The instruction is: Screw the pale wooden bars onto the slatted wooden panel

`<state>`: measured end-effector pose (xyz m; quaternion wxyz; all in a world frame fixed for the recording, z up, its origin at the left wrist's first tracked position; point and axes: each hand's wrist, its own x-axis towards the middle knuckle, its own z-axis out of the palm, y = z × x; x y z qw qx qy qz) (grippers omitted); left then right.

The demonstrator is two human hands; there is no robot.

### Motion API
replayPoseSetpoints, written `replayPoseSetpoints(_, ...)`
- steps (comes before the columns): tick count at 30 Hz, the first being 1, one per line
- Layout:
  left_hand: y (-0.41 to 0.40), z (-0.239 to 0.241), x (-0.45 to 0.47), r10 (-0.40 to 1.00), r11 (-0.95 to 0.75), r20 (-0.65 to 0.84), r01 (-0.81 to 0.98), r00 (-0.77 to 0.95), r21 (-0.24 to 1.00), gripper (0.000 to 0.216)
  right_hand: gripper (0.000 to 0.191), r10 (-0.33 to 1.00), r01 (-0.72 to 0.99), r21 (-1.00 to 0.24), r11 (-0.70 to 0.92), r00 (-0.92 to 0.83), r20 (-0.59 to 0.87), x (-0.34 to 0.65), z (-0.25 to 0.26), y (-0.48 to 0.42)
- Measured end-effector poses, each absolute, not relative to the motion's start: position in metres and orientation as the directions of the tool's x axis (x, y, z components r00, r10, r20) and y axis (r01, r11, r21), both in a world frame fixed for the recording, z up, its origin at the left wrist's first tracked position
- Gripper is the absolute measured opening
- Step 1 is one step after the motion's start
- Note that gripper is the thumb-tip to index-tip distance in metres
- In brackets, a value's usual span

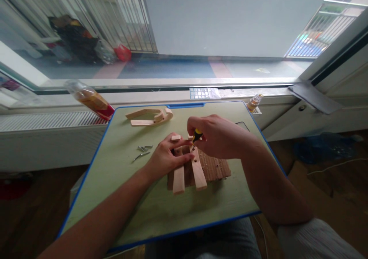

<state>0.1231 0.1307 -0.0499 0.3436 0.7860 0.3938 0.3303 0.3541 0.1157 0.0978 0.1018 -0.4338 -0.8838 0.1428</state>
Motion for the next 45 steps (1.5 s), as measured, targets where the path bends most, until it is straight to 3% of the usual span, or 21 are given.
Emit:
replayPoseSetpoints(8, 0.131, -0.049, 0.122, 0.841, -0.46, 0.249, 0.393, 0.481, 0.796, 0.042, 0.005, 0.87, 0.818, -0.3, 0.49, -0.482, 0.106, 0.343, 0.091, 0.12)
replayPoseSetpoints(14, 0.132, -0.048, 0.122, 0.842, -0.448, 0.244, 0.369, 0.482, 0.814, 0.044, 0.025, 0.924, 0.885, -0.28, 0.372, -0.381, 0.024, 0.339, 0.089, 0.125)
replayPoseSetpoints(23, 0.13, -0.046, 0.123, 0.843, -0.462, 0.248, 0.407, 0.477, 0.788, 0.043, 0.017, 0.829, 0.747, -0.431, 0.506, -0.559, 0.006, 0.353, 0.094, 0.122)
replayPoseSetpoints(37, 0.131, -0.049, 0.122, 0.832, -0.473, 0.259, 0.382, 0.491, 0.794, 0.043, 0.008, 0.888, 0.822, -0.345, 0.453, -0.452, 0.09, 0.347, 0.089, 0.126)
replayPoseSetpoints(45, 0.131, -0.051, 0.122, 0.847, -0.446, 0.251, 0.37, 0.47, 0.815, 0.044, 0.01, 0.916, 0.869, -0.306, 0.388, -0.401, 0.023, 0.345, 0.088, 0.126)
